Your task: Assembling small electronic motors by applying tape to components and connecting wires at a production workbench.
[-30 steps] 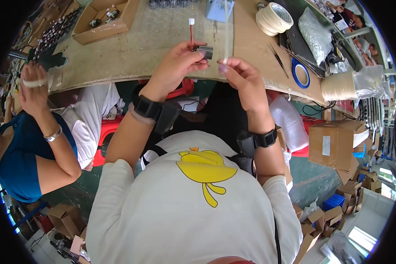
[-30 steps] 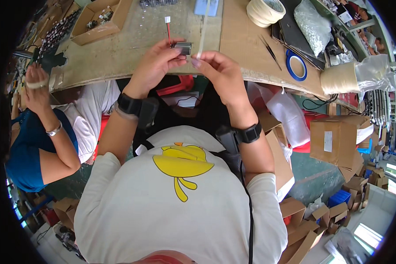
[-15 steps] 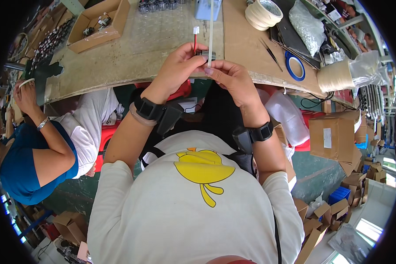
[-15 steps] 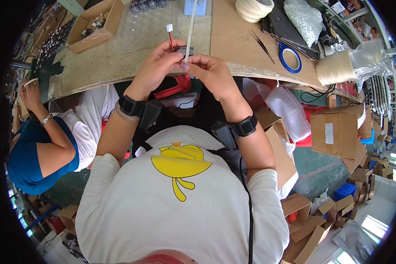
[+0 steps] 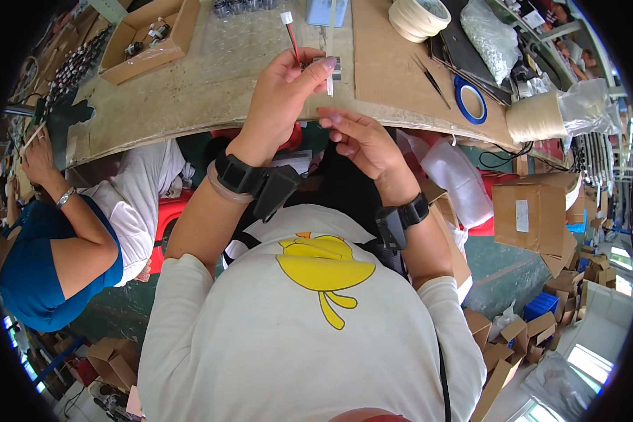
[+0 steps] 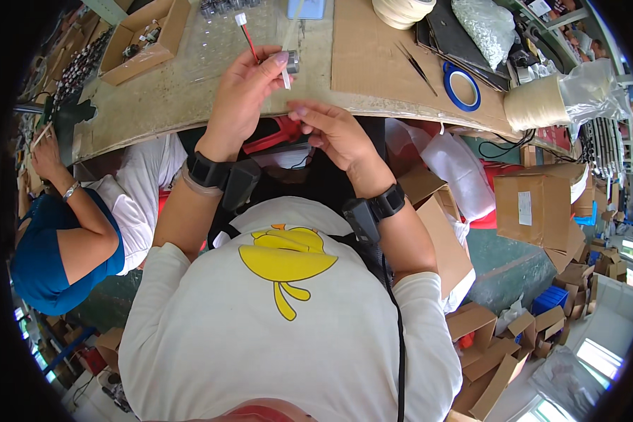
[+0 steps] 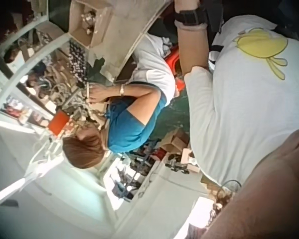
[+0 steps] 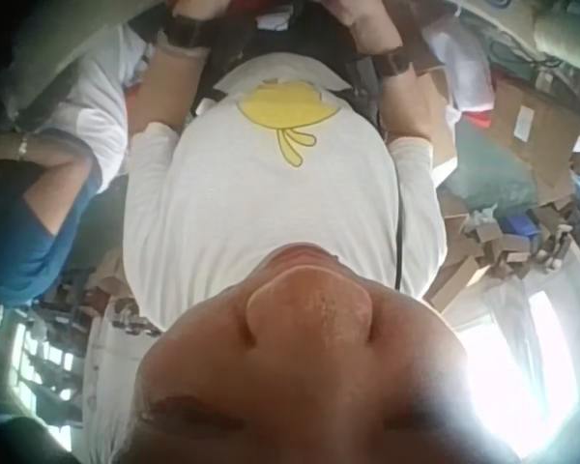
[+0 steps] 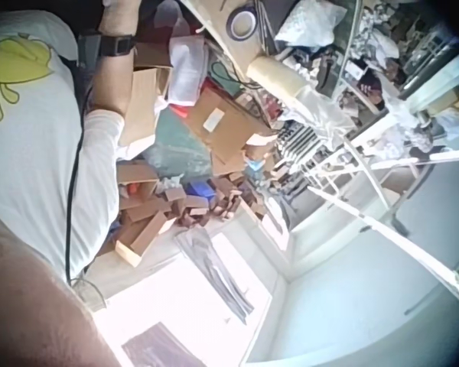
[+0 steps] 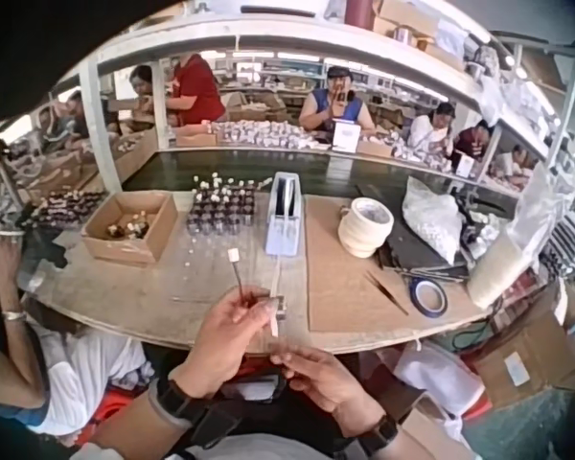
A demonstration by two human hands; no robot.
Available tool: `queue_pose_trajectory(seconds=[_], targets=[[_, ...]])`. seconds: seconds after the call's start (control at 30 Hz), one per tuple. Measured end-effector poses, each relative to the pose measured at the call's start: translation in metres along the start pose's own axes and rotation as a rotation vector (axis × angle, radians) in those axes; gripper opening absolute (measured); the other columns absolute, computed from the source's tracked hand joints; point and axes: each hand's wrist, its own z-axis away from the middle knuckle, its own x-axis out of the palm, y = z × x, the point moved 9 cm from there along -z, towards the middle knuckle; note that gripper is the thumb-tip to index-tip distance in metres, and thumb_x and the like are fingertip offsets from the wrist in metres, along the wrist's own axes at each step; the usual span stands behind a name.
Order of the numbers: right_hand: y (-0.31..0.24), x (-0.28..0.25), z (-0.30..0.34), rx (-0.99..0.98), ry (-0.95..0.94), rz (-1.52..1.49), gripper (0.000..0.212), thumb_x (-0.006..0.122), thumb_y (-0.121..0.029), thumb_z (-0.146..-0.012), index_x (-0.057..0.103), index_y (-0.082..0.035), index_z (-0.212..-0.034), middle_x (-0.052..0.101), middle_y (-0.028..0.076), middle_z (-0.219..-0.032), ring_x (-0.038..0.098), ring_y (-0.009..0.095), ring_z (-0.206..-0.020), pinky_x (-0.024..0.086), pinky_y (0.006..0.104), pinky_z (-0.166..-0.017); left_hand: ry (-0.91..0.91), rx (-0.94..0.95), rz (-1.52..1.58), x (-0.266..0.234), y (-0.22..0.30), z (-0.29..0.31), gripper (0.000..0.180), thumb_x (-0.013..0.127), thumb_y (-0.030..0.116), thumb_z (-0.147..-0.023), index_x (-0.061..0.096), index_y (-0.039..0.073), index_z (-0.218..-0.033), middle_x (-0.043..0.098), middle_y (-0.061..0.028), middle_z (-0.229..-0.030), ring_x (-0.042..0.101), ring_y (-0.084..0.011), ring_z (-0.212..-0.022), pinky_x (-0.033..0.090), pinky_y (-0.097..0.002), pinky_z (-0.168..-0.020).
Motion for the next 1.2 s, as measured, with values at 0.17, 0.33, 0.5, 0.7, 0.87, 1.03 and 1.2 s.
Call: queue_pose_trajectory(seconds=[0.17,0.33,0.5,0.7,0.87,1.03,1.2], targets=[[-0.047,-0.008,0.001,-0.294,0.072,0.258,0.024,0.060,-0.017,-0.086,0.058,0.000,-0.103,0.058,0.000,-0.084,0.047,0.004,-0.068,0.036,0.0152,-0.055,0.002,-0.046,-0.010,0.001,-0.001,0.002,0.028,0.065,0.016,-0.081,0.055,0.001,-0.102,0.060,-0.0056,-0.089,0.057,-0.0114,-0.079,0.047,-0.0256,-0.072],[-0.057,0.010,-0.001,-0.386,0.008,0.514,0.021,0.060,-0.018,-0.086,0.057,0.000,-0.098,0.057,0.001,-0.085,0.049,0.005,-0.071,0.038,0.0168,-0.059,0.029,-0.051,0.014,0.003,0.002,0.002,0.027,0.068,0.017,-0.077,0.056,0.001,-0.095,0.061,-0.0061,-0.084,0.058,-0.0112,-0.076,0.048,-0.0249,-0.069],[-0.060,0.004,-0.003,-0.476,0.117,0.597,0.022,0.063,-0.017,-0.084,0.057,0.000,-0.097,0.057,0.002,-0.088,0.050,0.006,-0.074,0.040,0.0185,-0.063,0.008,-0.052,-0.004,0.006,-0.001,0.002,0.026,0.068,0.018,-0.078,0.056,0.000,-0.093,0.061,-0.0060,-0.084,0.058,-0.0110,-0.076,0.048,-0.0245,-0.069],[-0.086,0.018,0.003,-0.672,0.133,0.791,0.031,0.069,-0.014,-0.077,0.057,-0.002,-0.104,0.058,0.002,-0.089,0.051,0.008,-0.073,0.042,0.0204,-0.062,0.008,-0.109,-0.047,0.001,-0.004,0.003,0.026,0.066,0.020,-0.079,0.057,0.001,-0.093,0.061,-0.0055,-0.083,0.057,-0.0105,-0.074,0.047,-0.0234,-0.068],[-0.092,0.030,0.015,-0.837,0.075,1.031,0.037,0.070,-0.011,-0.074,0.057,-0.003,-0.106,0.058,0.003,-0.089,0.053,0.011,-0.073,0.043,0.0220,-0.062,-0.009,-0.182,-0.043,-0.001,-0.013,0.005,0.027,0.066,0.024,-0.080,0.058,0.001,-0.093,0.060,-0.0045,-0.083,0.055,-0.0095,-0.073,0.046,-0.0227,-0.067],[-0.096,0.032,0.017,-0.835,0.061,1.015,0.038,0.071,-0.008,-0.071,0.057,-0.002,-0.105,0.059,0.006,-0.087,0.055,0.014,-0.074,0.045,0.0240,-0.063,-0.031,-0.224,-0.099,0.000,-0.013,0.005,0.029,0.066,0.027,-0.080,0.060,0.001,-0.092,0.059,-0.0035,-0.082,0.054,-0.0087,-0.072,0.046,-0.0223,-0.067],[-0.097,0.038,0.019,-0.936,0.051,1.134,0.037,0.070,-0.008,-0.072,0.057,-0.002,-0.106,0.059,0.007,-0.085,0.056,0.015,-0.072,0.046,0.0254,-0.065,-0.044,-0.239,-0.134,0.001,-0.012,0.006,0.031,0.066,0.031,-0.080,0.060,0.001,-0.091,0.059,-0.0028,-0.081,0.053,-0.0083,-0.072,0.045,-0.0210,-0.065]])
